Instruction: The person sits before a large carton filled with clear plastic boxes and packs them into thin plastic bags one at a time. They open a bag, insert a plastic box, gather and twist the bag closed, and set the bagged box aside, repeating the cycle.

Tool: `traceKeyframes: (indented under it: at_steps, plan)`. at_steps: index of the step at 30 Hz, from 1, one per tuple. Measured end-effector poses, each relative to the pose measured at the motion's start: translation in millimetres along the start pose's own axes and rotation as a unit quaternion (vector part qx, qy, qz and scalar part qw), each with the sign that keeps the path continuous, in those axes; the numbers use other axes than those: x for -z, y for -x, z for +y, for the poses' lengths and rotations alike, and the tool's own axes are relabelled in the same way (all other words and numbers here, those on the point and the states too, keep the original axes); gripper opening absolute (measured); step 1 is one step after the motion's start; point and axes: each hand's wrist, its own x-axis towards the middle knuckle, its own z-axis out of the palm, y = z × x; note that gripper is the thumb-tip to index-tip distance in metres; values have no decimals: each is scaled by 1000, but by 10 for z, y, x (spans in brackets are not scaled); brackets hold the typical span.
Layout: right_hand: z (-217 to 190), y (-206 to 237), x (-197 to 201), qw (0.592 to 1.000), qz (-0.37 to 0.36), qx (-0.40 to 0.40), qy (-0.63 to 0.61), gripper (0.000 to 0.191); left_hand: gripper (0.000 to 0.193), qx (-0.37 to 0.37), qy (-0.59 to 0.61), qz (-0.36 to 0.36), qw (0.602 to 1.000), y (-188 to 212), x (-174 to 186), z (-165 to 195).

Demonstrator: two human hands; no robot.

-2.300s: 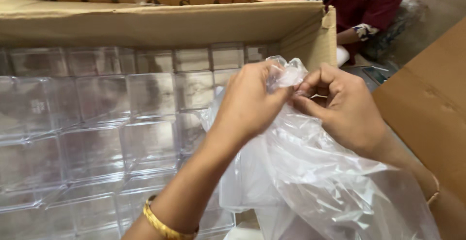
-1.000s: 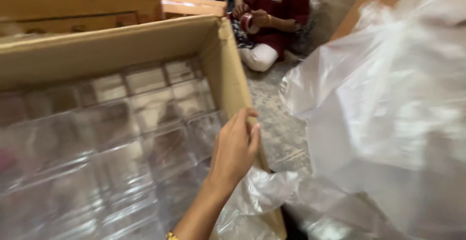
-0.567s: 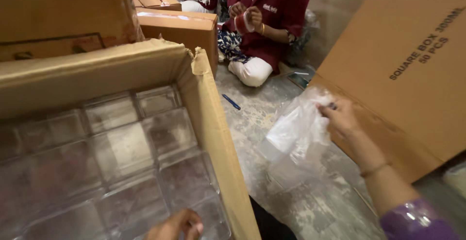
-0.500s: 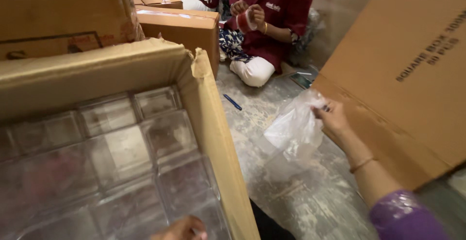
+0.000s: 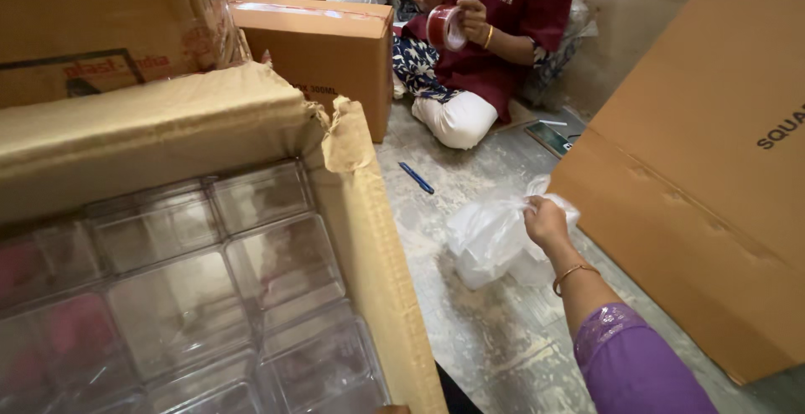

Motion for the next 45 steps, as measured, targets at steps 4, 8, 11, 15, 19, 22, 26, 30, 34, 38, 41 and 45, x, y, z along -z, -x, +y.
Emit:
traceKeyframes:
  at_steps: [4,8,11,15,19,22,26,30,34,38,41,45]
  plan:
    - [72,-41,25,997,-72,-9,-23,42,44,-28,-48,-1,998,-100,120,-141]
    - [-88,-19,233,986,-149,-32,-70,54,54,-193,-112,13,975,191,227,-169]
    - [-304,85,481,982,-169,-6,-88,58,61,-380,-152,48,911,858,279,-85]
    - [-793,405,1003,975,-134,83,-155,52,58,-446,-187,184,856,1966,476,154]
    - [-1322,1072,1605,961,-55,190,-192,51,39,-443,-251,304,805,2650,874,415]
    - [-1686,1785,1931,939,7,298,-170,48,24,-412,-239,385,791,2880,1235,422]
    - [-2043,2613,2123,947,57,303,-95,33,18,-420,-185,564,687,2958,1628,253]
    - [-2055,2931,2147,939,-176,295,-16,24,16,-417,-102,596,679,2879,1815,142]
    - [-1660,3199,1957,803,-434,340,228,21,19,-378,-60,570,727,2765,1828,109]
    - [-1309,3644,1425,662,-550,374,346,20,17,-377,-77,576,721,2645,1820,145]
    - [-1296,3707,1288,741,-504,388,215,17,16,-382,-99,573,718,2560,1830,165]
    - [-1558,3421,1626,837,-501,144,-169,26,15,-365,-95,559,738,2473,1858,172]
